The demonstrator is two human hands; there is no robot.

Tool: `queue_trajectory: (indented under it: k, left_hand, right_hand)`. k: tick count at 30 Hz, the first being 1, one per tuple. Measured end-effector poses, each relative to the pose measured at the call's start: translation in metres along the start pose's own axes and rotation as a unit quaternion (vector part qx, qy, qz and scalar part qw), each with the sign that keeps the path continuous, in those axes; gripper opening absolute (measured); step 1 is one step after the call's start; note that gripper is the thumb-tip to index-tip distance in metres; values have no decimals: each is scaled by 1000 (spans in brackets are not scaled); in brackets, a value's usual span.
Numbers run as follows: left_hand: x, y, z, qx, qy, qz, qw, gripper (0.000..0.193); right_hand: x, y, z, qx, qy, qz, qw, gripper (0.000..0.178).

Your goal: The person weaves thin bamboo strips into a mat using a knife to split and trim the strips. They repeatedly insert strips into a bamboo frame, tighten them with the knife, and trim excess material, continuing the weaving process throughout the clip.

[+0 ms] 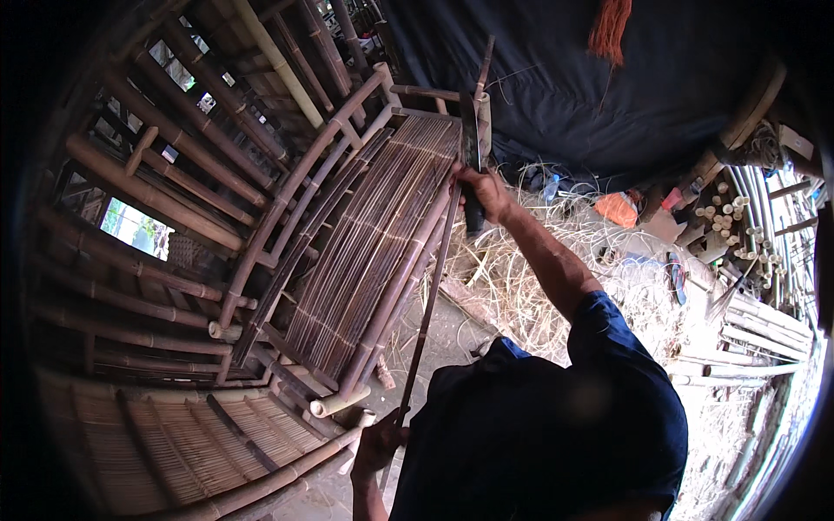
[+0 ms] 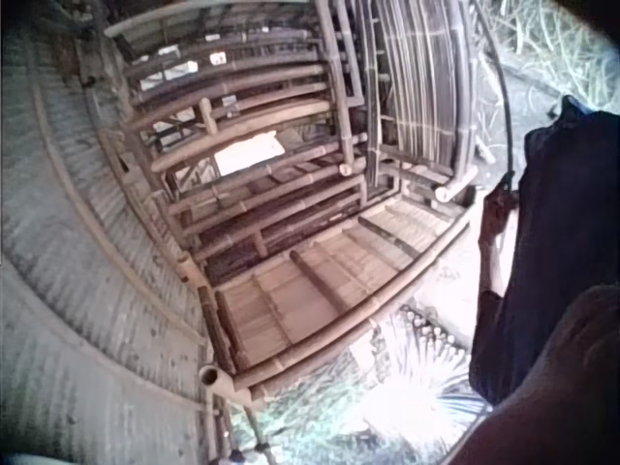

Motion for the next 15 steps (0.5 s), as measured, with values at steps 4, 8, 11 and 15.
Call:
queue_trajectory:
  k: [4,8,11,15]
  left_hand:
    - [-91,23,18,-89,77,15,993,41]
    - [-201,76,14,168,140,-191,957,42]
    - [-231,71,19,242,164,-96,951,37]
    - [-199,71,28,268,217,-63,937,32]
  right_hand:
    - [22,14,-49,131,40,-6,991,21]
    - [48,27,-117,211,-126,-25,969,45]
    - [76,-5,-132,348,-113,181,913,81]
    - [96,-28,-128,640,-133,213,726,84]
Point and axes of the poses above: each hand's wrist, its own x-axis away from the middle knuckle, its own z-axis out of the back of the hand, y = z × x, the point moved 6 cm from there along -x, towards the middle knuckle, and after that the axes turned 1 degree about x, right-handed, at the moved point
